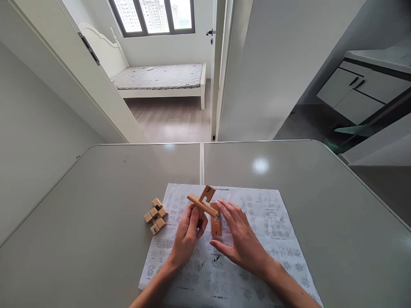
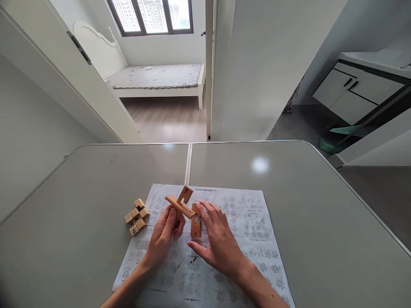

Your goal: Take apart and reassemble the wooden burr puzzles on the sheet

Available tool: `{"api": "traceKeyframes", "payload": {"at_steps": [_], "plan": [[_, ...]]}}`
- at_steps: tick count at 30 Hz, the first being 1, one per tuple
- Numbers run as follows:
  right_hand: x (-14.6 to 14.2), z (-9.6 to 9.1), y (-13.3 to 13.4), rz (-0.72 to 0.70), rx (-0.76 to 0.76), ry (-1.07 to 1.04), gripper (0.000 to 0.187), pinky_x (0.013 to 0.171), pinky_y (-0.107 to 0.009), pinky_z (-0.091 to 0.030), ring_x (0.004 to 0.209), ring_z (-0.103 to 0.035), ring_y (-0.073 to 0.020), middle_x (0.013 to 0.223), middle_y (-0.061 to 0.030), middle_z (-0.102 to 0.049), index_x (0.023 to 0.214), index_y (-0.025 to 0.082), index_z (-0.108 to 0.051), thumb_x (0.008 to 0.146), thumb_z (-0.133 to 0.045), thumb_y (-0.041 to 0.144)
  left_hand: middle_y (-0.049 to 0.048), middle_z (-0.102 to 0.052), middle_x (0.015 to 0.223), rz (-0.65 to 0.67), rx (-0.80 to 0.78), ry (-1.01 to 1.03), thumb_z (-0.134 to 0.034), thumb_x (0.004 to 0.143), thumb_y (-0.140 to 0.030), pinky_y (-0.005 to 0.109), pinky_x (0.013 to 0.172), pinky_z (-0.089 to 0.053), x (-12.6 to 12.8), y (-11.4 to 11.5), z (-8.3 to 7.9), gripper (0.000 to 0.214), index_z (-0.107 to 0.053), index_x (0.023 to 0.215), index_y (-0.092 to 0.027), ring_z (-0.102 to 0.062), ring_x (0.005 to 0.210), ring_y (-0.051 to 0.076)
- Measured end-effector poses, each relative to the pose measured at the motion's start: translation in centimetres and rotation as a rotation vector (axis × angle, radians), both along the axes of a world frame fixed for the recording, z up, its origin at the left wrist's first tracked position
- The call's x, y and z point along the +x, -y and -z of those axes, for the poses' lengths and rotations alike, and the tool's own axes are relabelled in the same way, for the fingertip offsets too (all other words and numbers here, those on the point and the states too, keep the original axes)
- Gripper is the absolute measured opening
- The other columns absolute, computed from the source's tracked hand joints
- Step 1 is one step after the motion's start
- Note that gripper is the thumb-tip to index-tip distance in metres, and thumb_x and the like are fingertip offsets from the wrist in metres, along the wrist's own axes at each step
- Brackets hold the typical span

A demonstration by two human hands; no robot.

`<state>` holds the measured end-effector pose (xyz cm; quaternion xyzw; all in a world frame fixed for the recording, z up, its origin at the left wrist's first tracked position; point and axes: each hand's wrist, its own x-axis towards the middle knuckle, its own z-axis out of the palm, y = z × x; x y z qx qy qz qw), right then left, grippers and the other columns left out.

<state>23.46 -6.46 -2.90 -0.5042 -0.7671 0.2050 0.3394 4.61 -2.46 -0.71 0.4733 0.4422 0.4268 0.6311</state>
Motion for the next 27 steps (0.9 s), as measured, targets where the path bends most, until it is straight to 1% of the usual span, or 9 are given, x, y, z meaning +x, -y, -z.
{"api": "traceKeyframes", "payload": {"at_steps": [3,6,9,13,16,19,22,24,27], "plan": [[0.0,0.2,-0.2,-0.02,-0.007,0.05,0.092,0.121,-0.063,-0.041,0.154,-0.035,-0.0381,0.162,-0.014,-0.046,0.169,0.027,-0.019,0.095,-0.073,0.033,-0.0067,-0.045,0.063,0.021,0.019,-0.009,-0.049,0.104,-0.063,0.025,0.052,-0.031,0.0,0.0,-0.1,0.045,-0.046,0.088,-0.021,-0.032,0.052,0.009],[0.0,0.1,-0.2,0.0,-0.012,0.041,0.083,0.118,-0.059,-0.047,0.147,-0.044,-0.0373,0.154,-0.0153,-0.053,0.163,0.026,-0.033,0.092,-0.076,0.033,-0.0061,-0.046,0.064,0.023,0.023,0.008,-0.049,0.106,-0.059,0.024,0.052,-0.032,-0.1,0.0,-0.1,0.043,-0.046,0.087,-0.021,-0.033,0.052,0.008],[0.0,-0.3,-0.1,0.032,-0.031,0.028,0.079,0.112,-0.056,-0.052,0.139,-0.05,-0.0379,0.146,-0.0172,-0.055,0.154,0.024,-0.044,0.085,-0.083,0.033,-0.0052,-0.048,0.066,0.016,0.026,0.046,-0.051,0.105,-0.057,0.023,0.051,-0.034,-0.1,-0.1,-0.2,0.04,-0.05,0.09,-0.02,-0.035,0.052,0.008],[-0.2,-0.6,0.0,0.052,-0.044,0.055,0.08,0.11,-0.056,-0.052,0.137,-0.051,-0.0379,0.148,-0.0156,-0.055,0.153,0.026,-0.044,0.083,-0.082,0.029,-0.0003,-0.056,0.079,-0.016,0.035,0.044,-0.058,0.102,-0.056,0.023,0.05,-0.04,-0.2,-0.1,-0.3,0.039,-0.061,0.098,-0.017,-0.047,0.056,0.009],[-0.1,-0.5,-0.1,0.068,-0.035,0.014,0.077,0.109,-0.056,-0.053,0.134,-0.053,-0.0376,0.146,-0.0135,-0.058,0.15,0.028,-0.046,0.083,-0.082,0.03,0.0026,-0.061,0.082,-0.032,0.035,0.005,-0.063,0.099,-0.054,0.023,0.05,-0.042,-0.4,-0.2,-0.2,0.039,-0.068,0.1,-0.015,-0.053,0.061,0.011],[0.2,-0.6,-0.2,0.168,-0.052,-0.155,0.068,0.107,-0.055,-0.054,0.13,-0.057,-0.037,0.142,-0.013,-0.059,0.143,0.028,-0.053,0.083,-0.084,0.04,0.0042,-0.064,0.083,-0.03,0.032,-0.024,-0.066,0.097,-0.053,0.022,0.05,-0.045,-0.5,-0.3,-0.3,0.039,-0.073,0.1,-0.015,-0.056,0.063,0.012],[0.7,-1.0,-0.4,0.258,-0.186,-0.459,0.063,0.103,-0.052,-0.056,0.12,-0.063,-0.0335,0.142,-0.013,-0.059,0.138,0.029,-0.057,0.085,-0.082,0.051,0.0064,-0.07,0.087,-0.031,0.033,-0.043,-0.07,0.095,-0.051,0.022,0.051,-0.046,-0.4,-0.4,-0.7,0.037,-0.076,0.101,-0.014,-0.057,0.064,0.012],[0.9,-1.4,-0.5,0.228,-0.328,-0.733,0.064,0.102,-0.05,-0.056,0.117,-0.066,-0.0317,0.139,-0.0127,-0.063,0.141,0.029,-0.055,0.087,-0.078,0.058,0.0074,-0.073,0.088,-0.027,0.028,-0.057,-0.073,0.093,-0.049,0.022,0.052,-0.048,-0.2,-0.4,-0.9,0.036,-0.077,0.1,-0.014,-0.059,0.064,0.012],[0.7,-1.9,-0.6,0.12,-0.477,-1.092,0.072,0.109,-0.049,-0.053,0.127,-0.064,-0.0328,0.143,-0.0132,-0.063,0.144,0.03,-0.053,0.086,-0.077,0.065,0.0082,-0.076,0.088,-0.011,0.016,-0.082,-0.077,0.09,-0.047,0.022,0.054,-0.049,0.1,-0.3,-1.0,0.033,-0.079,0.098,-0.014,-0.062,0.064,0.013]]}}
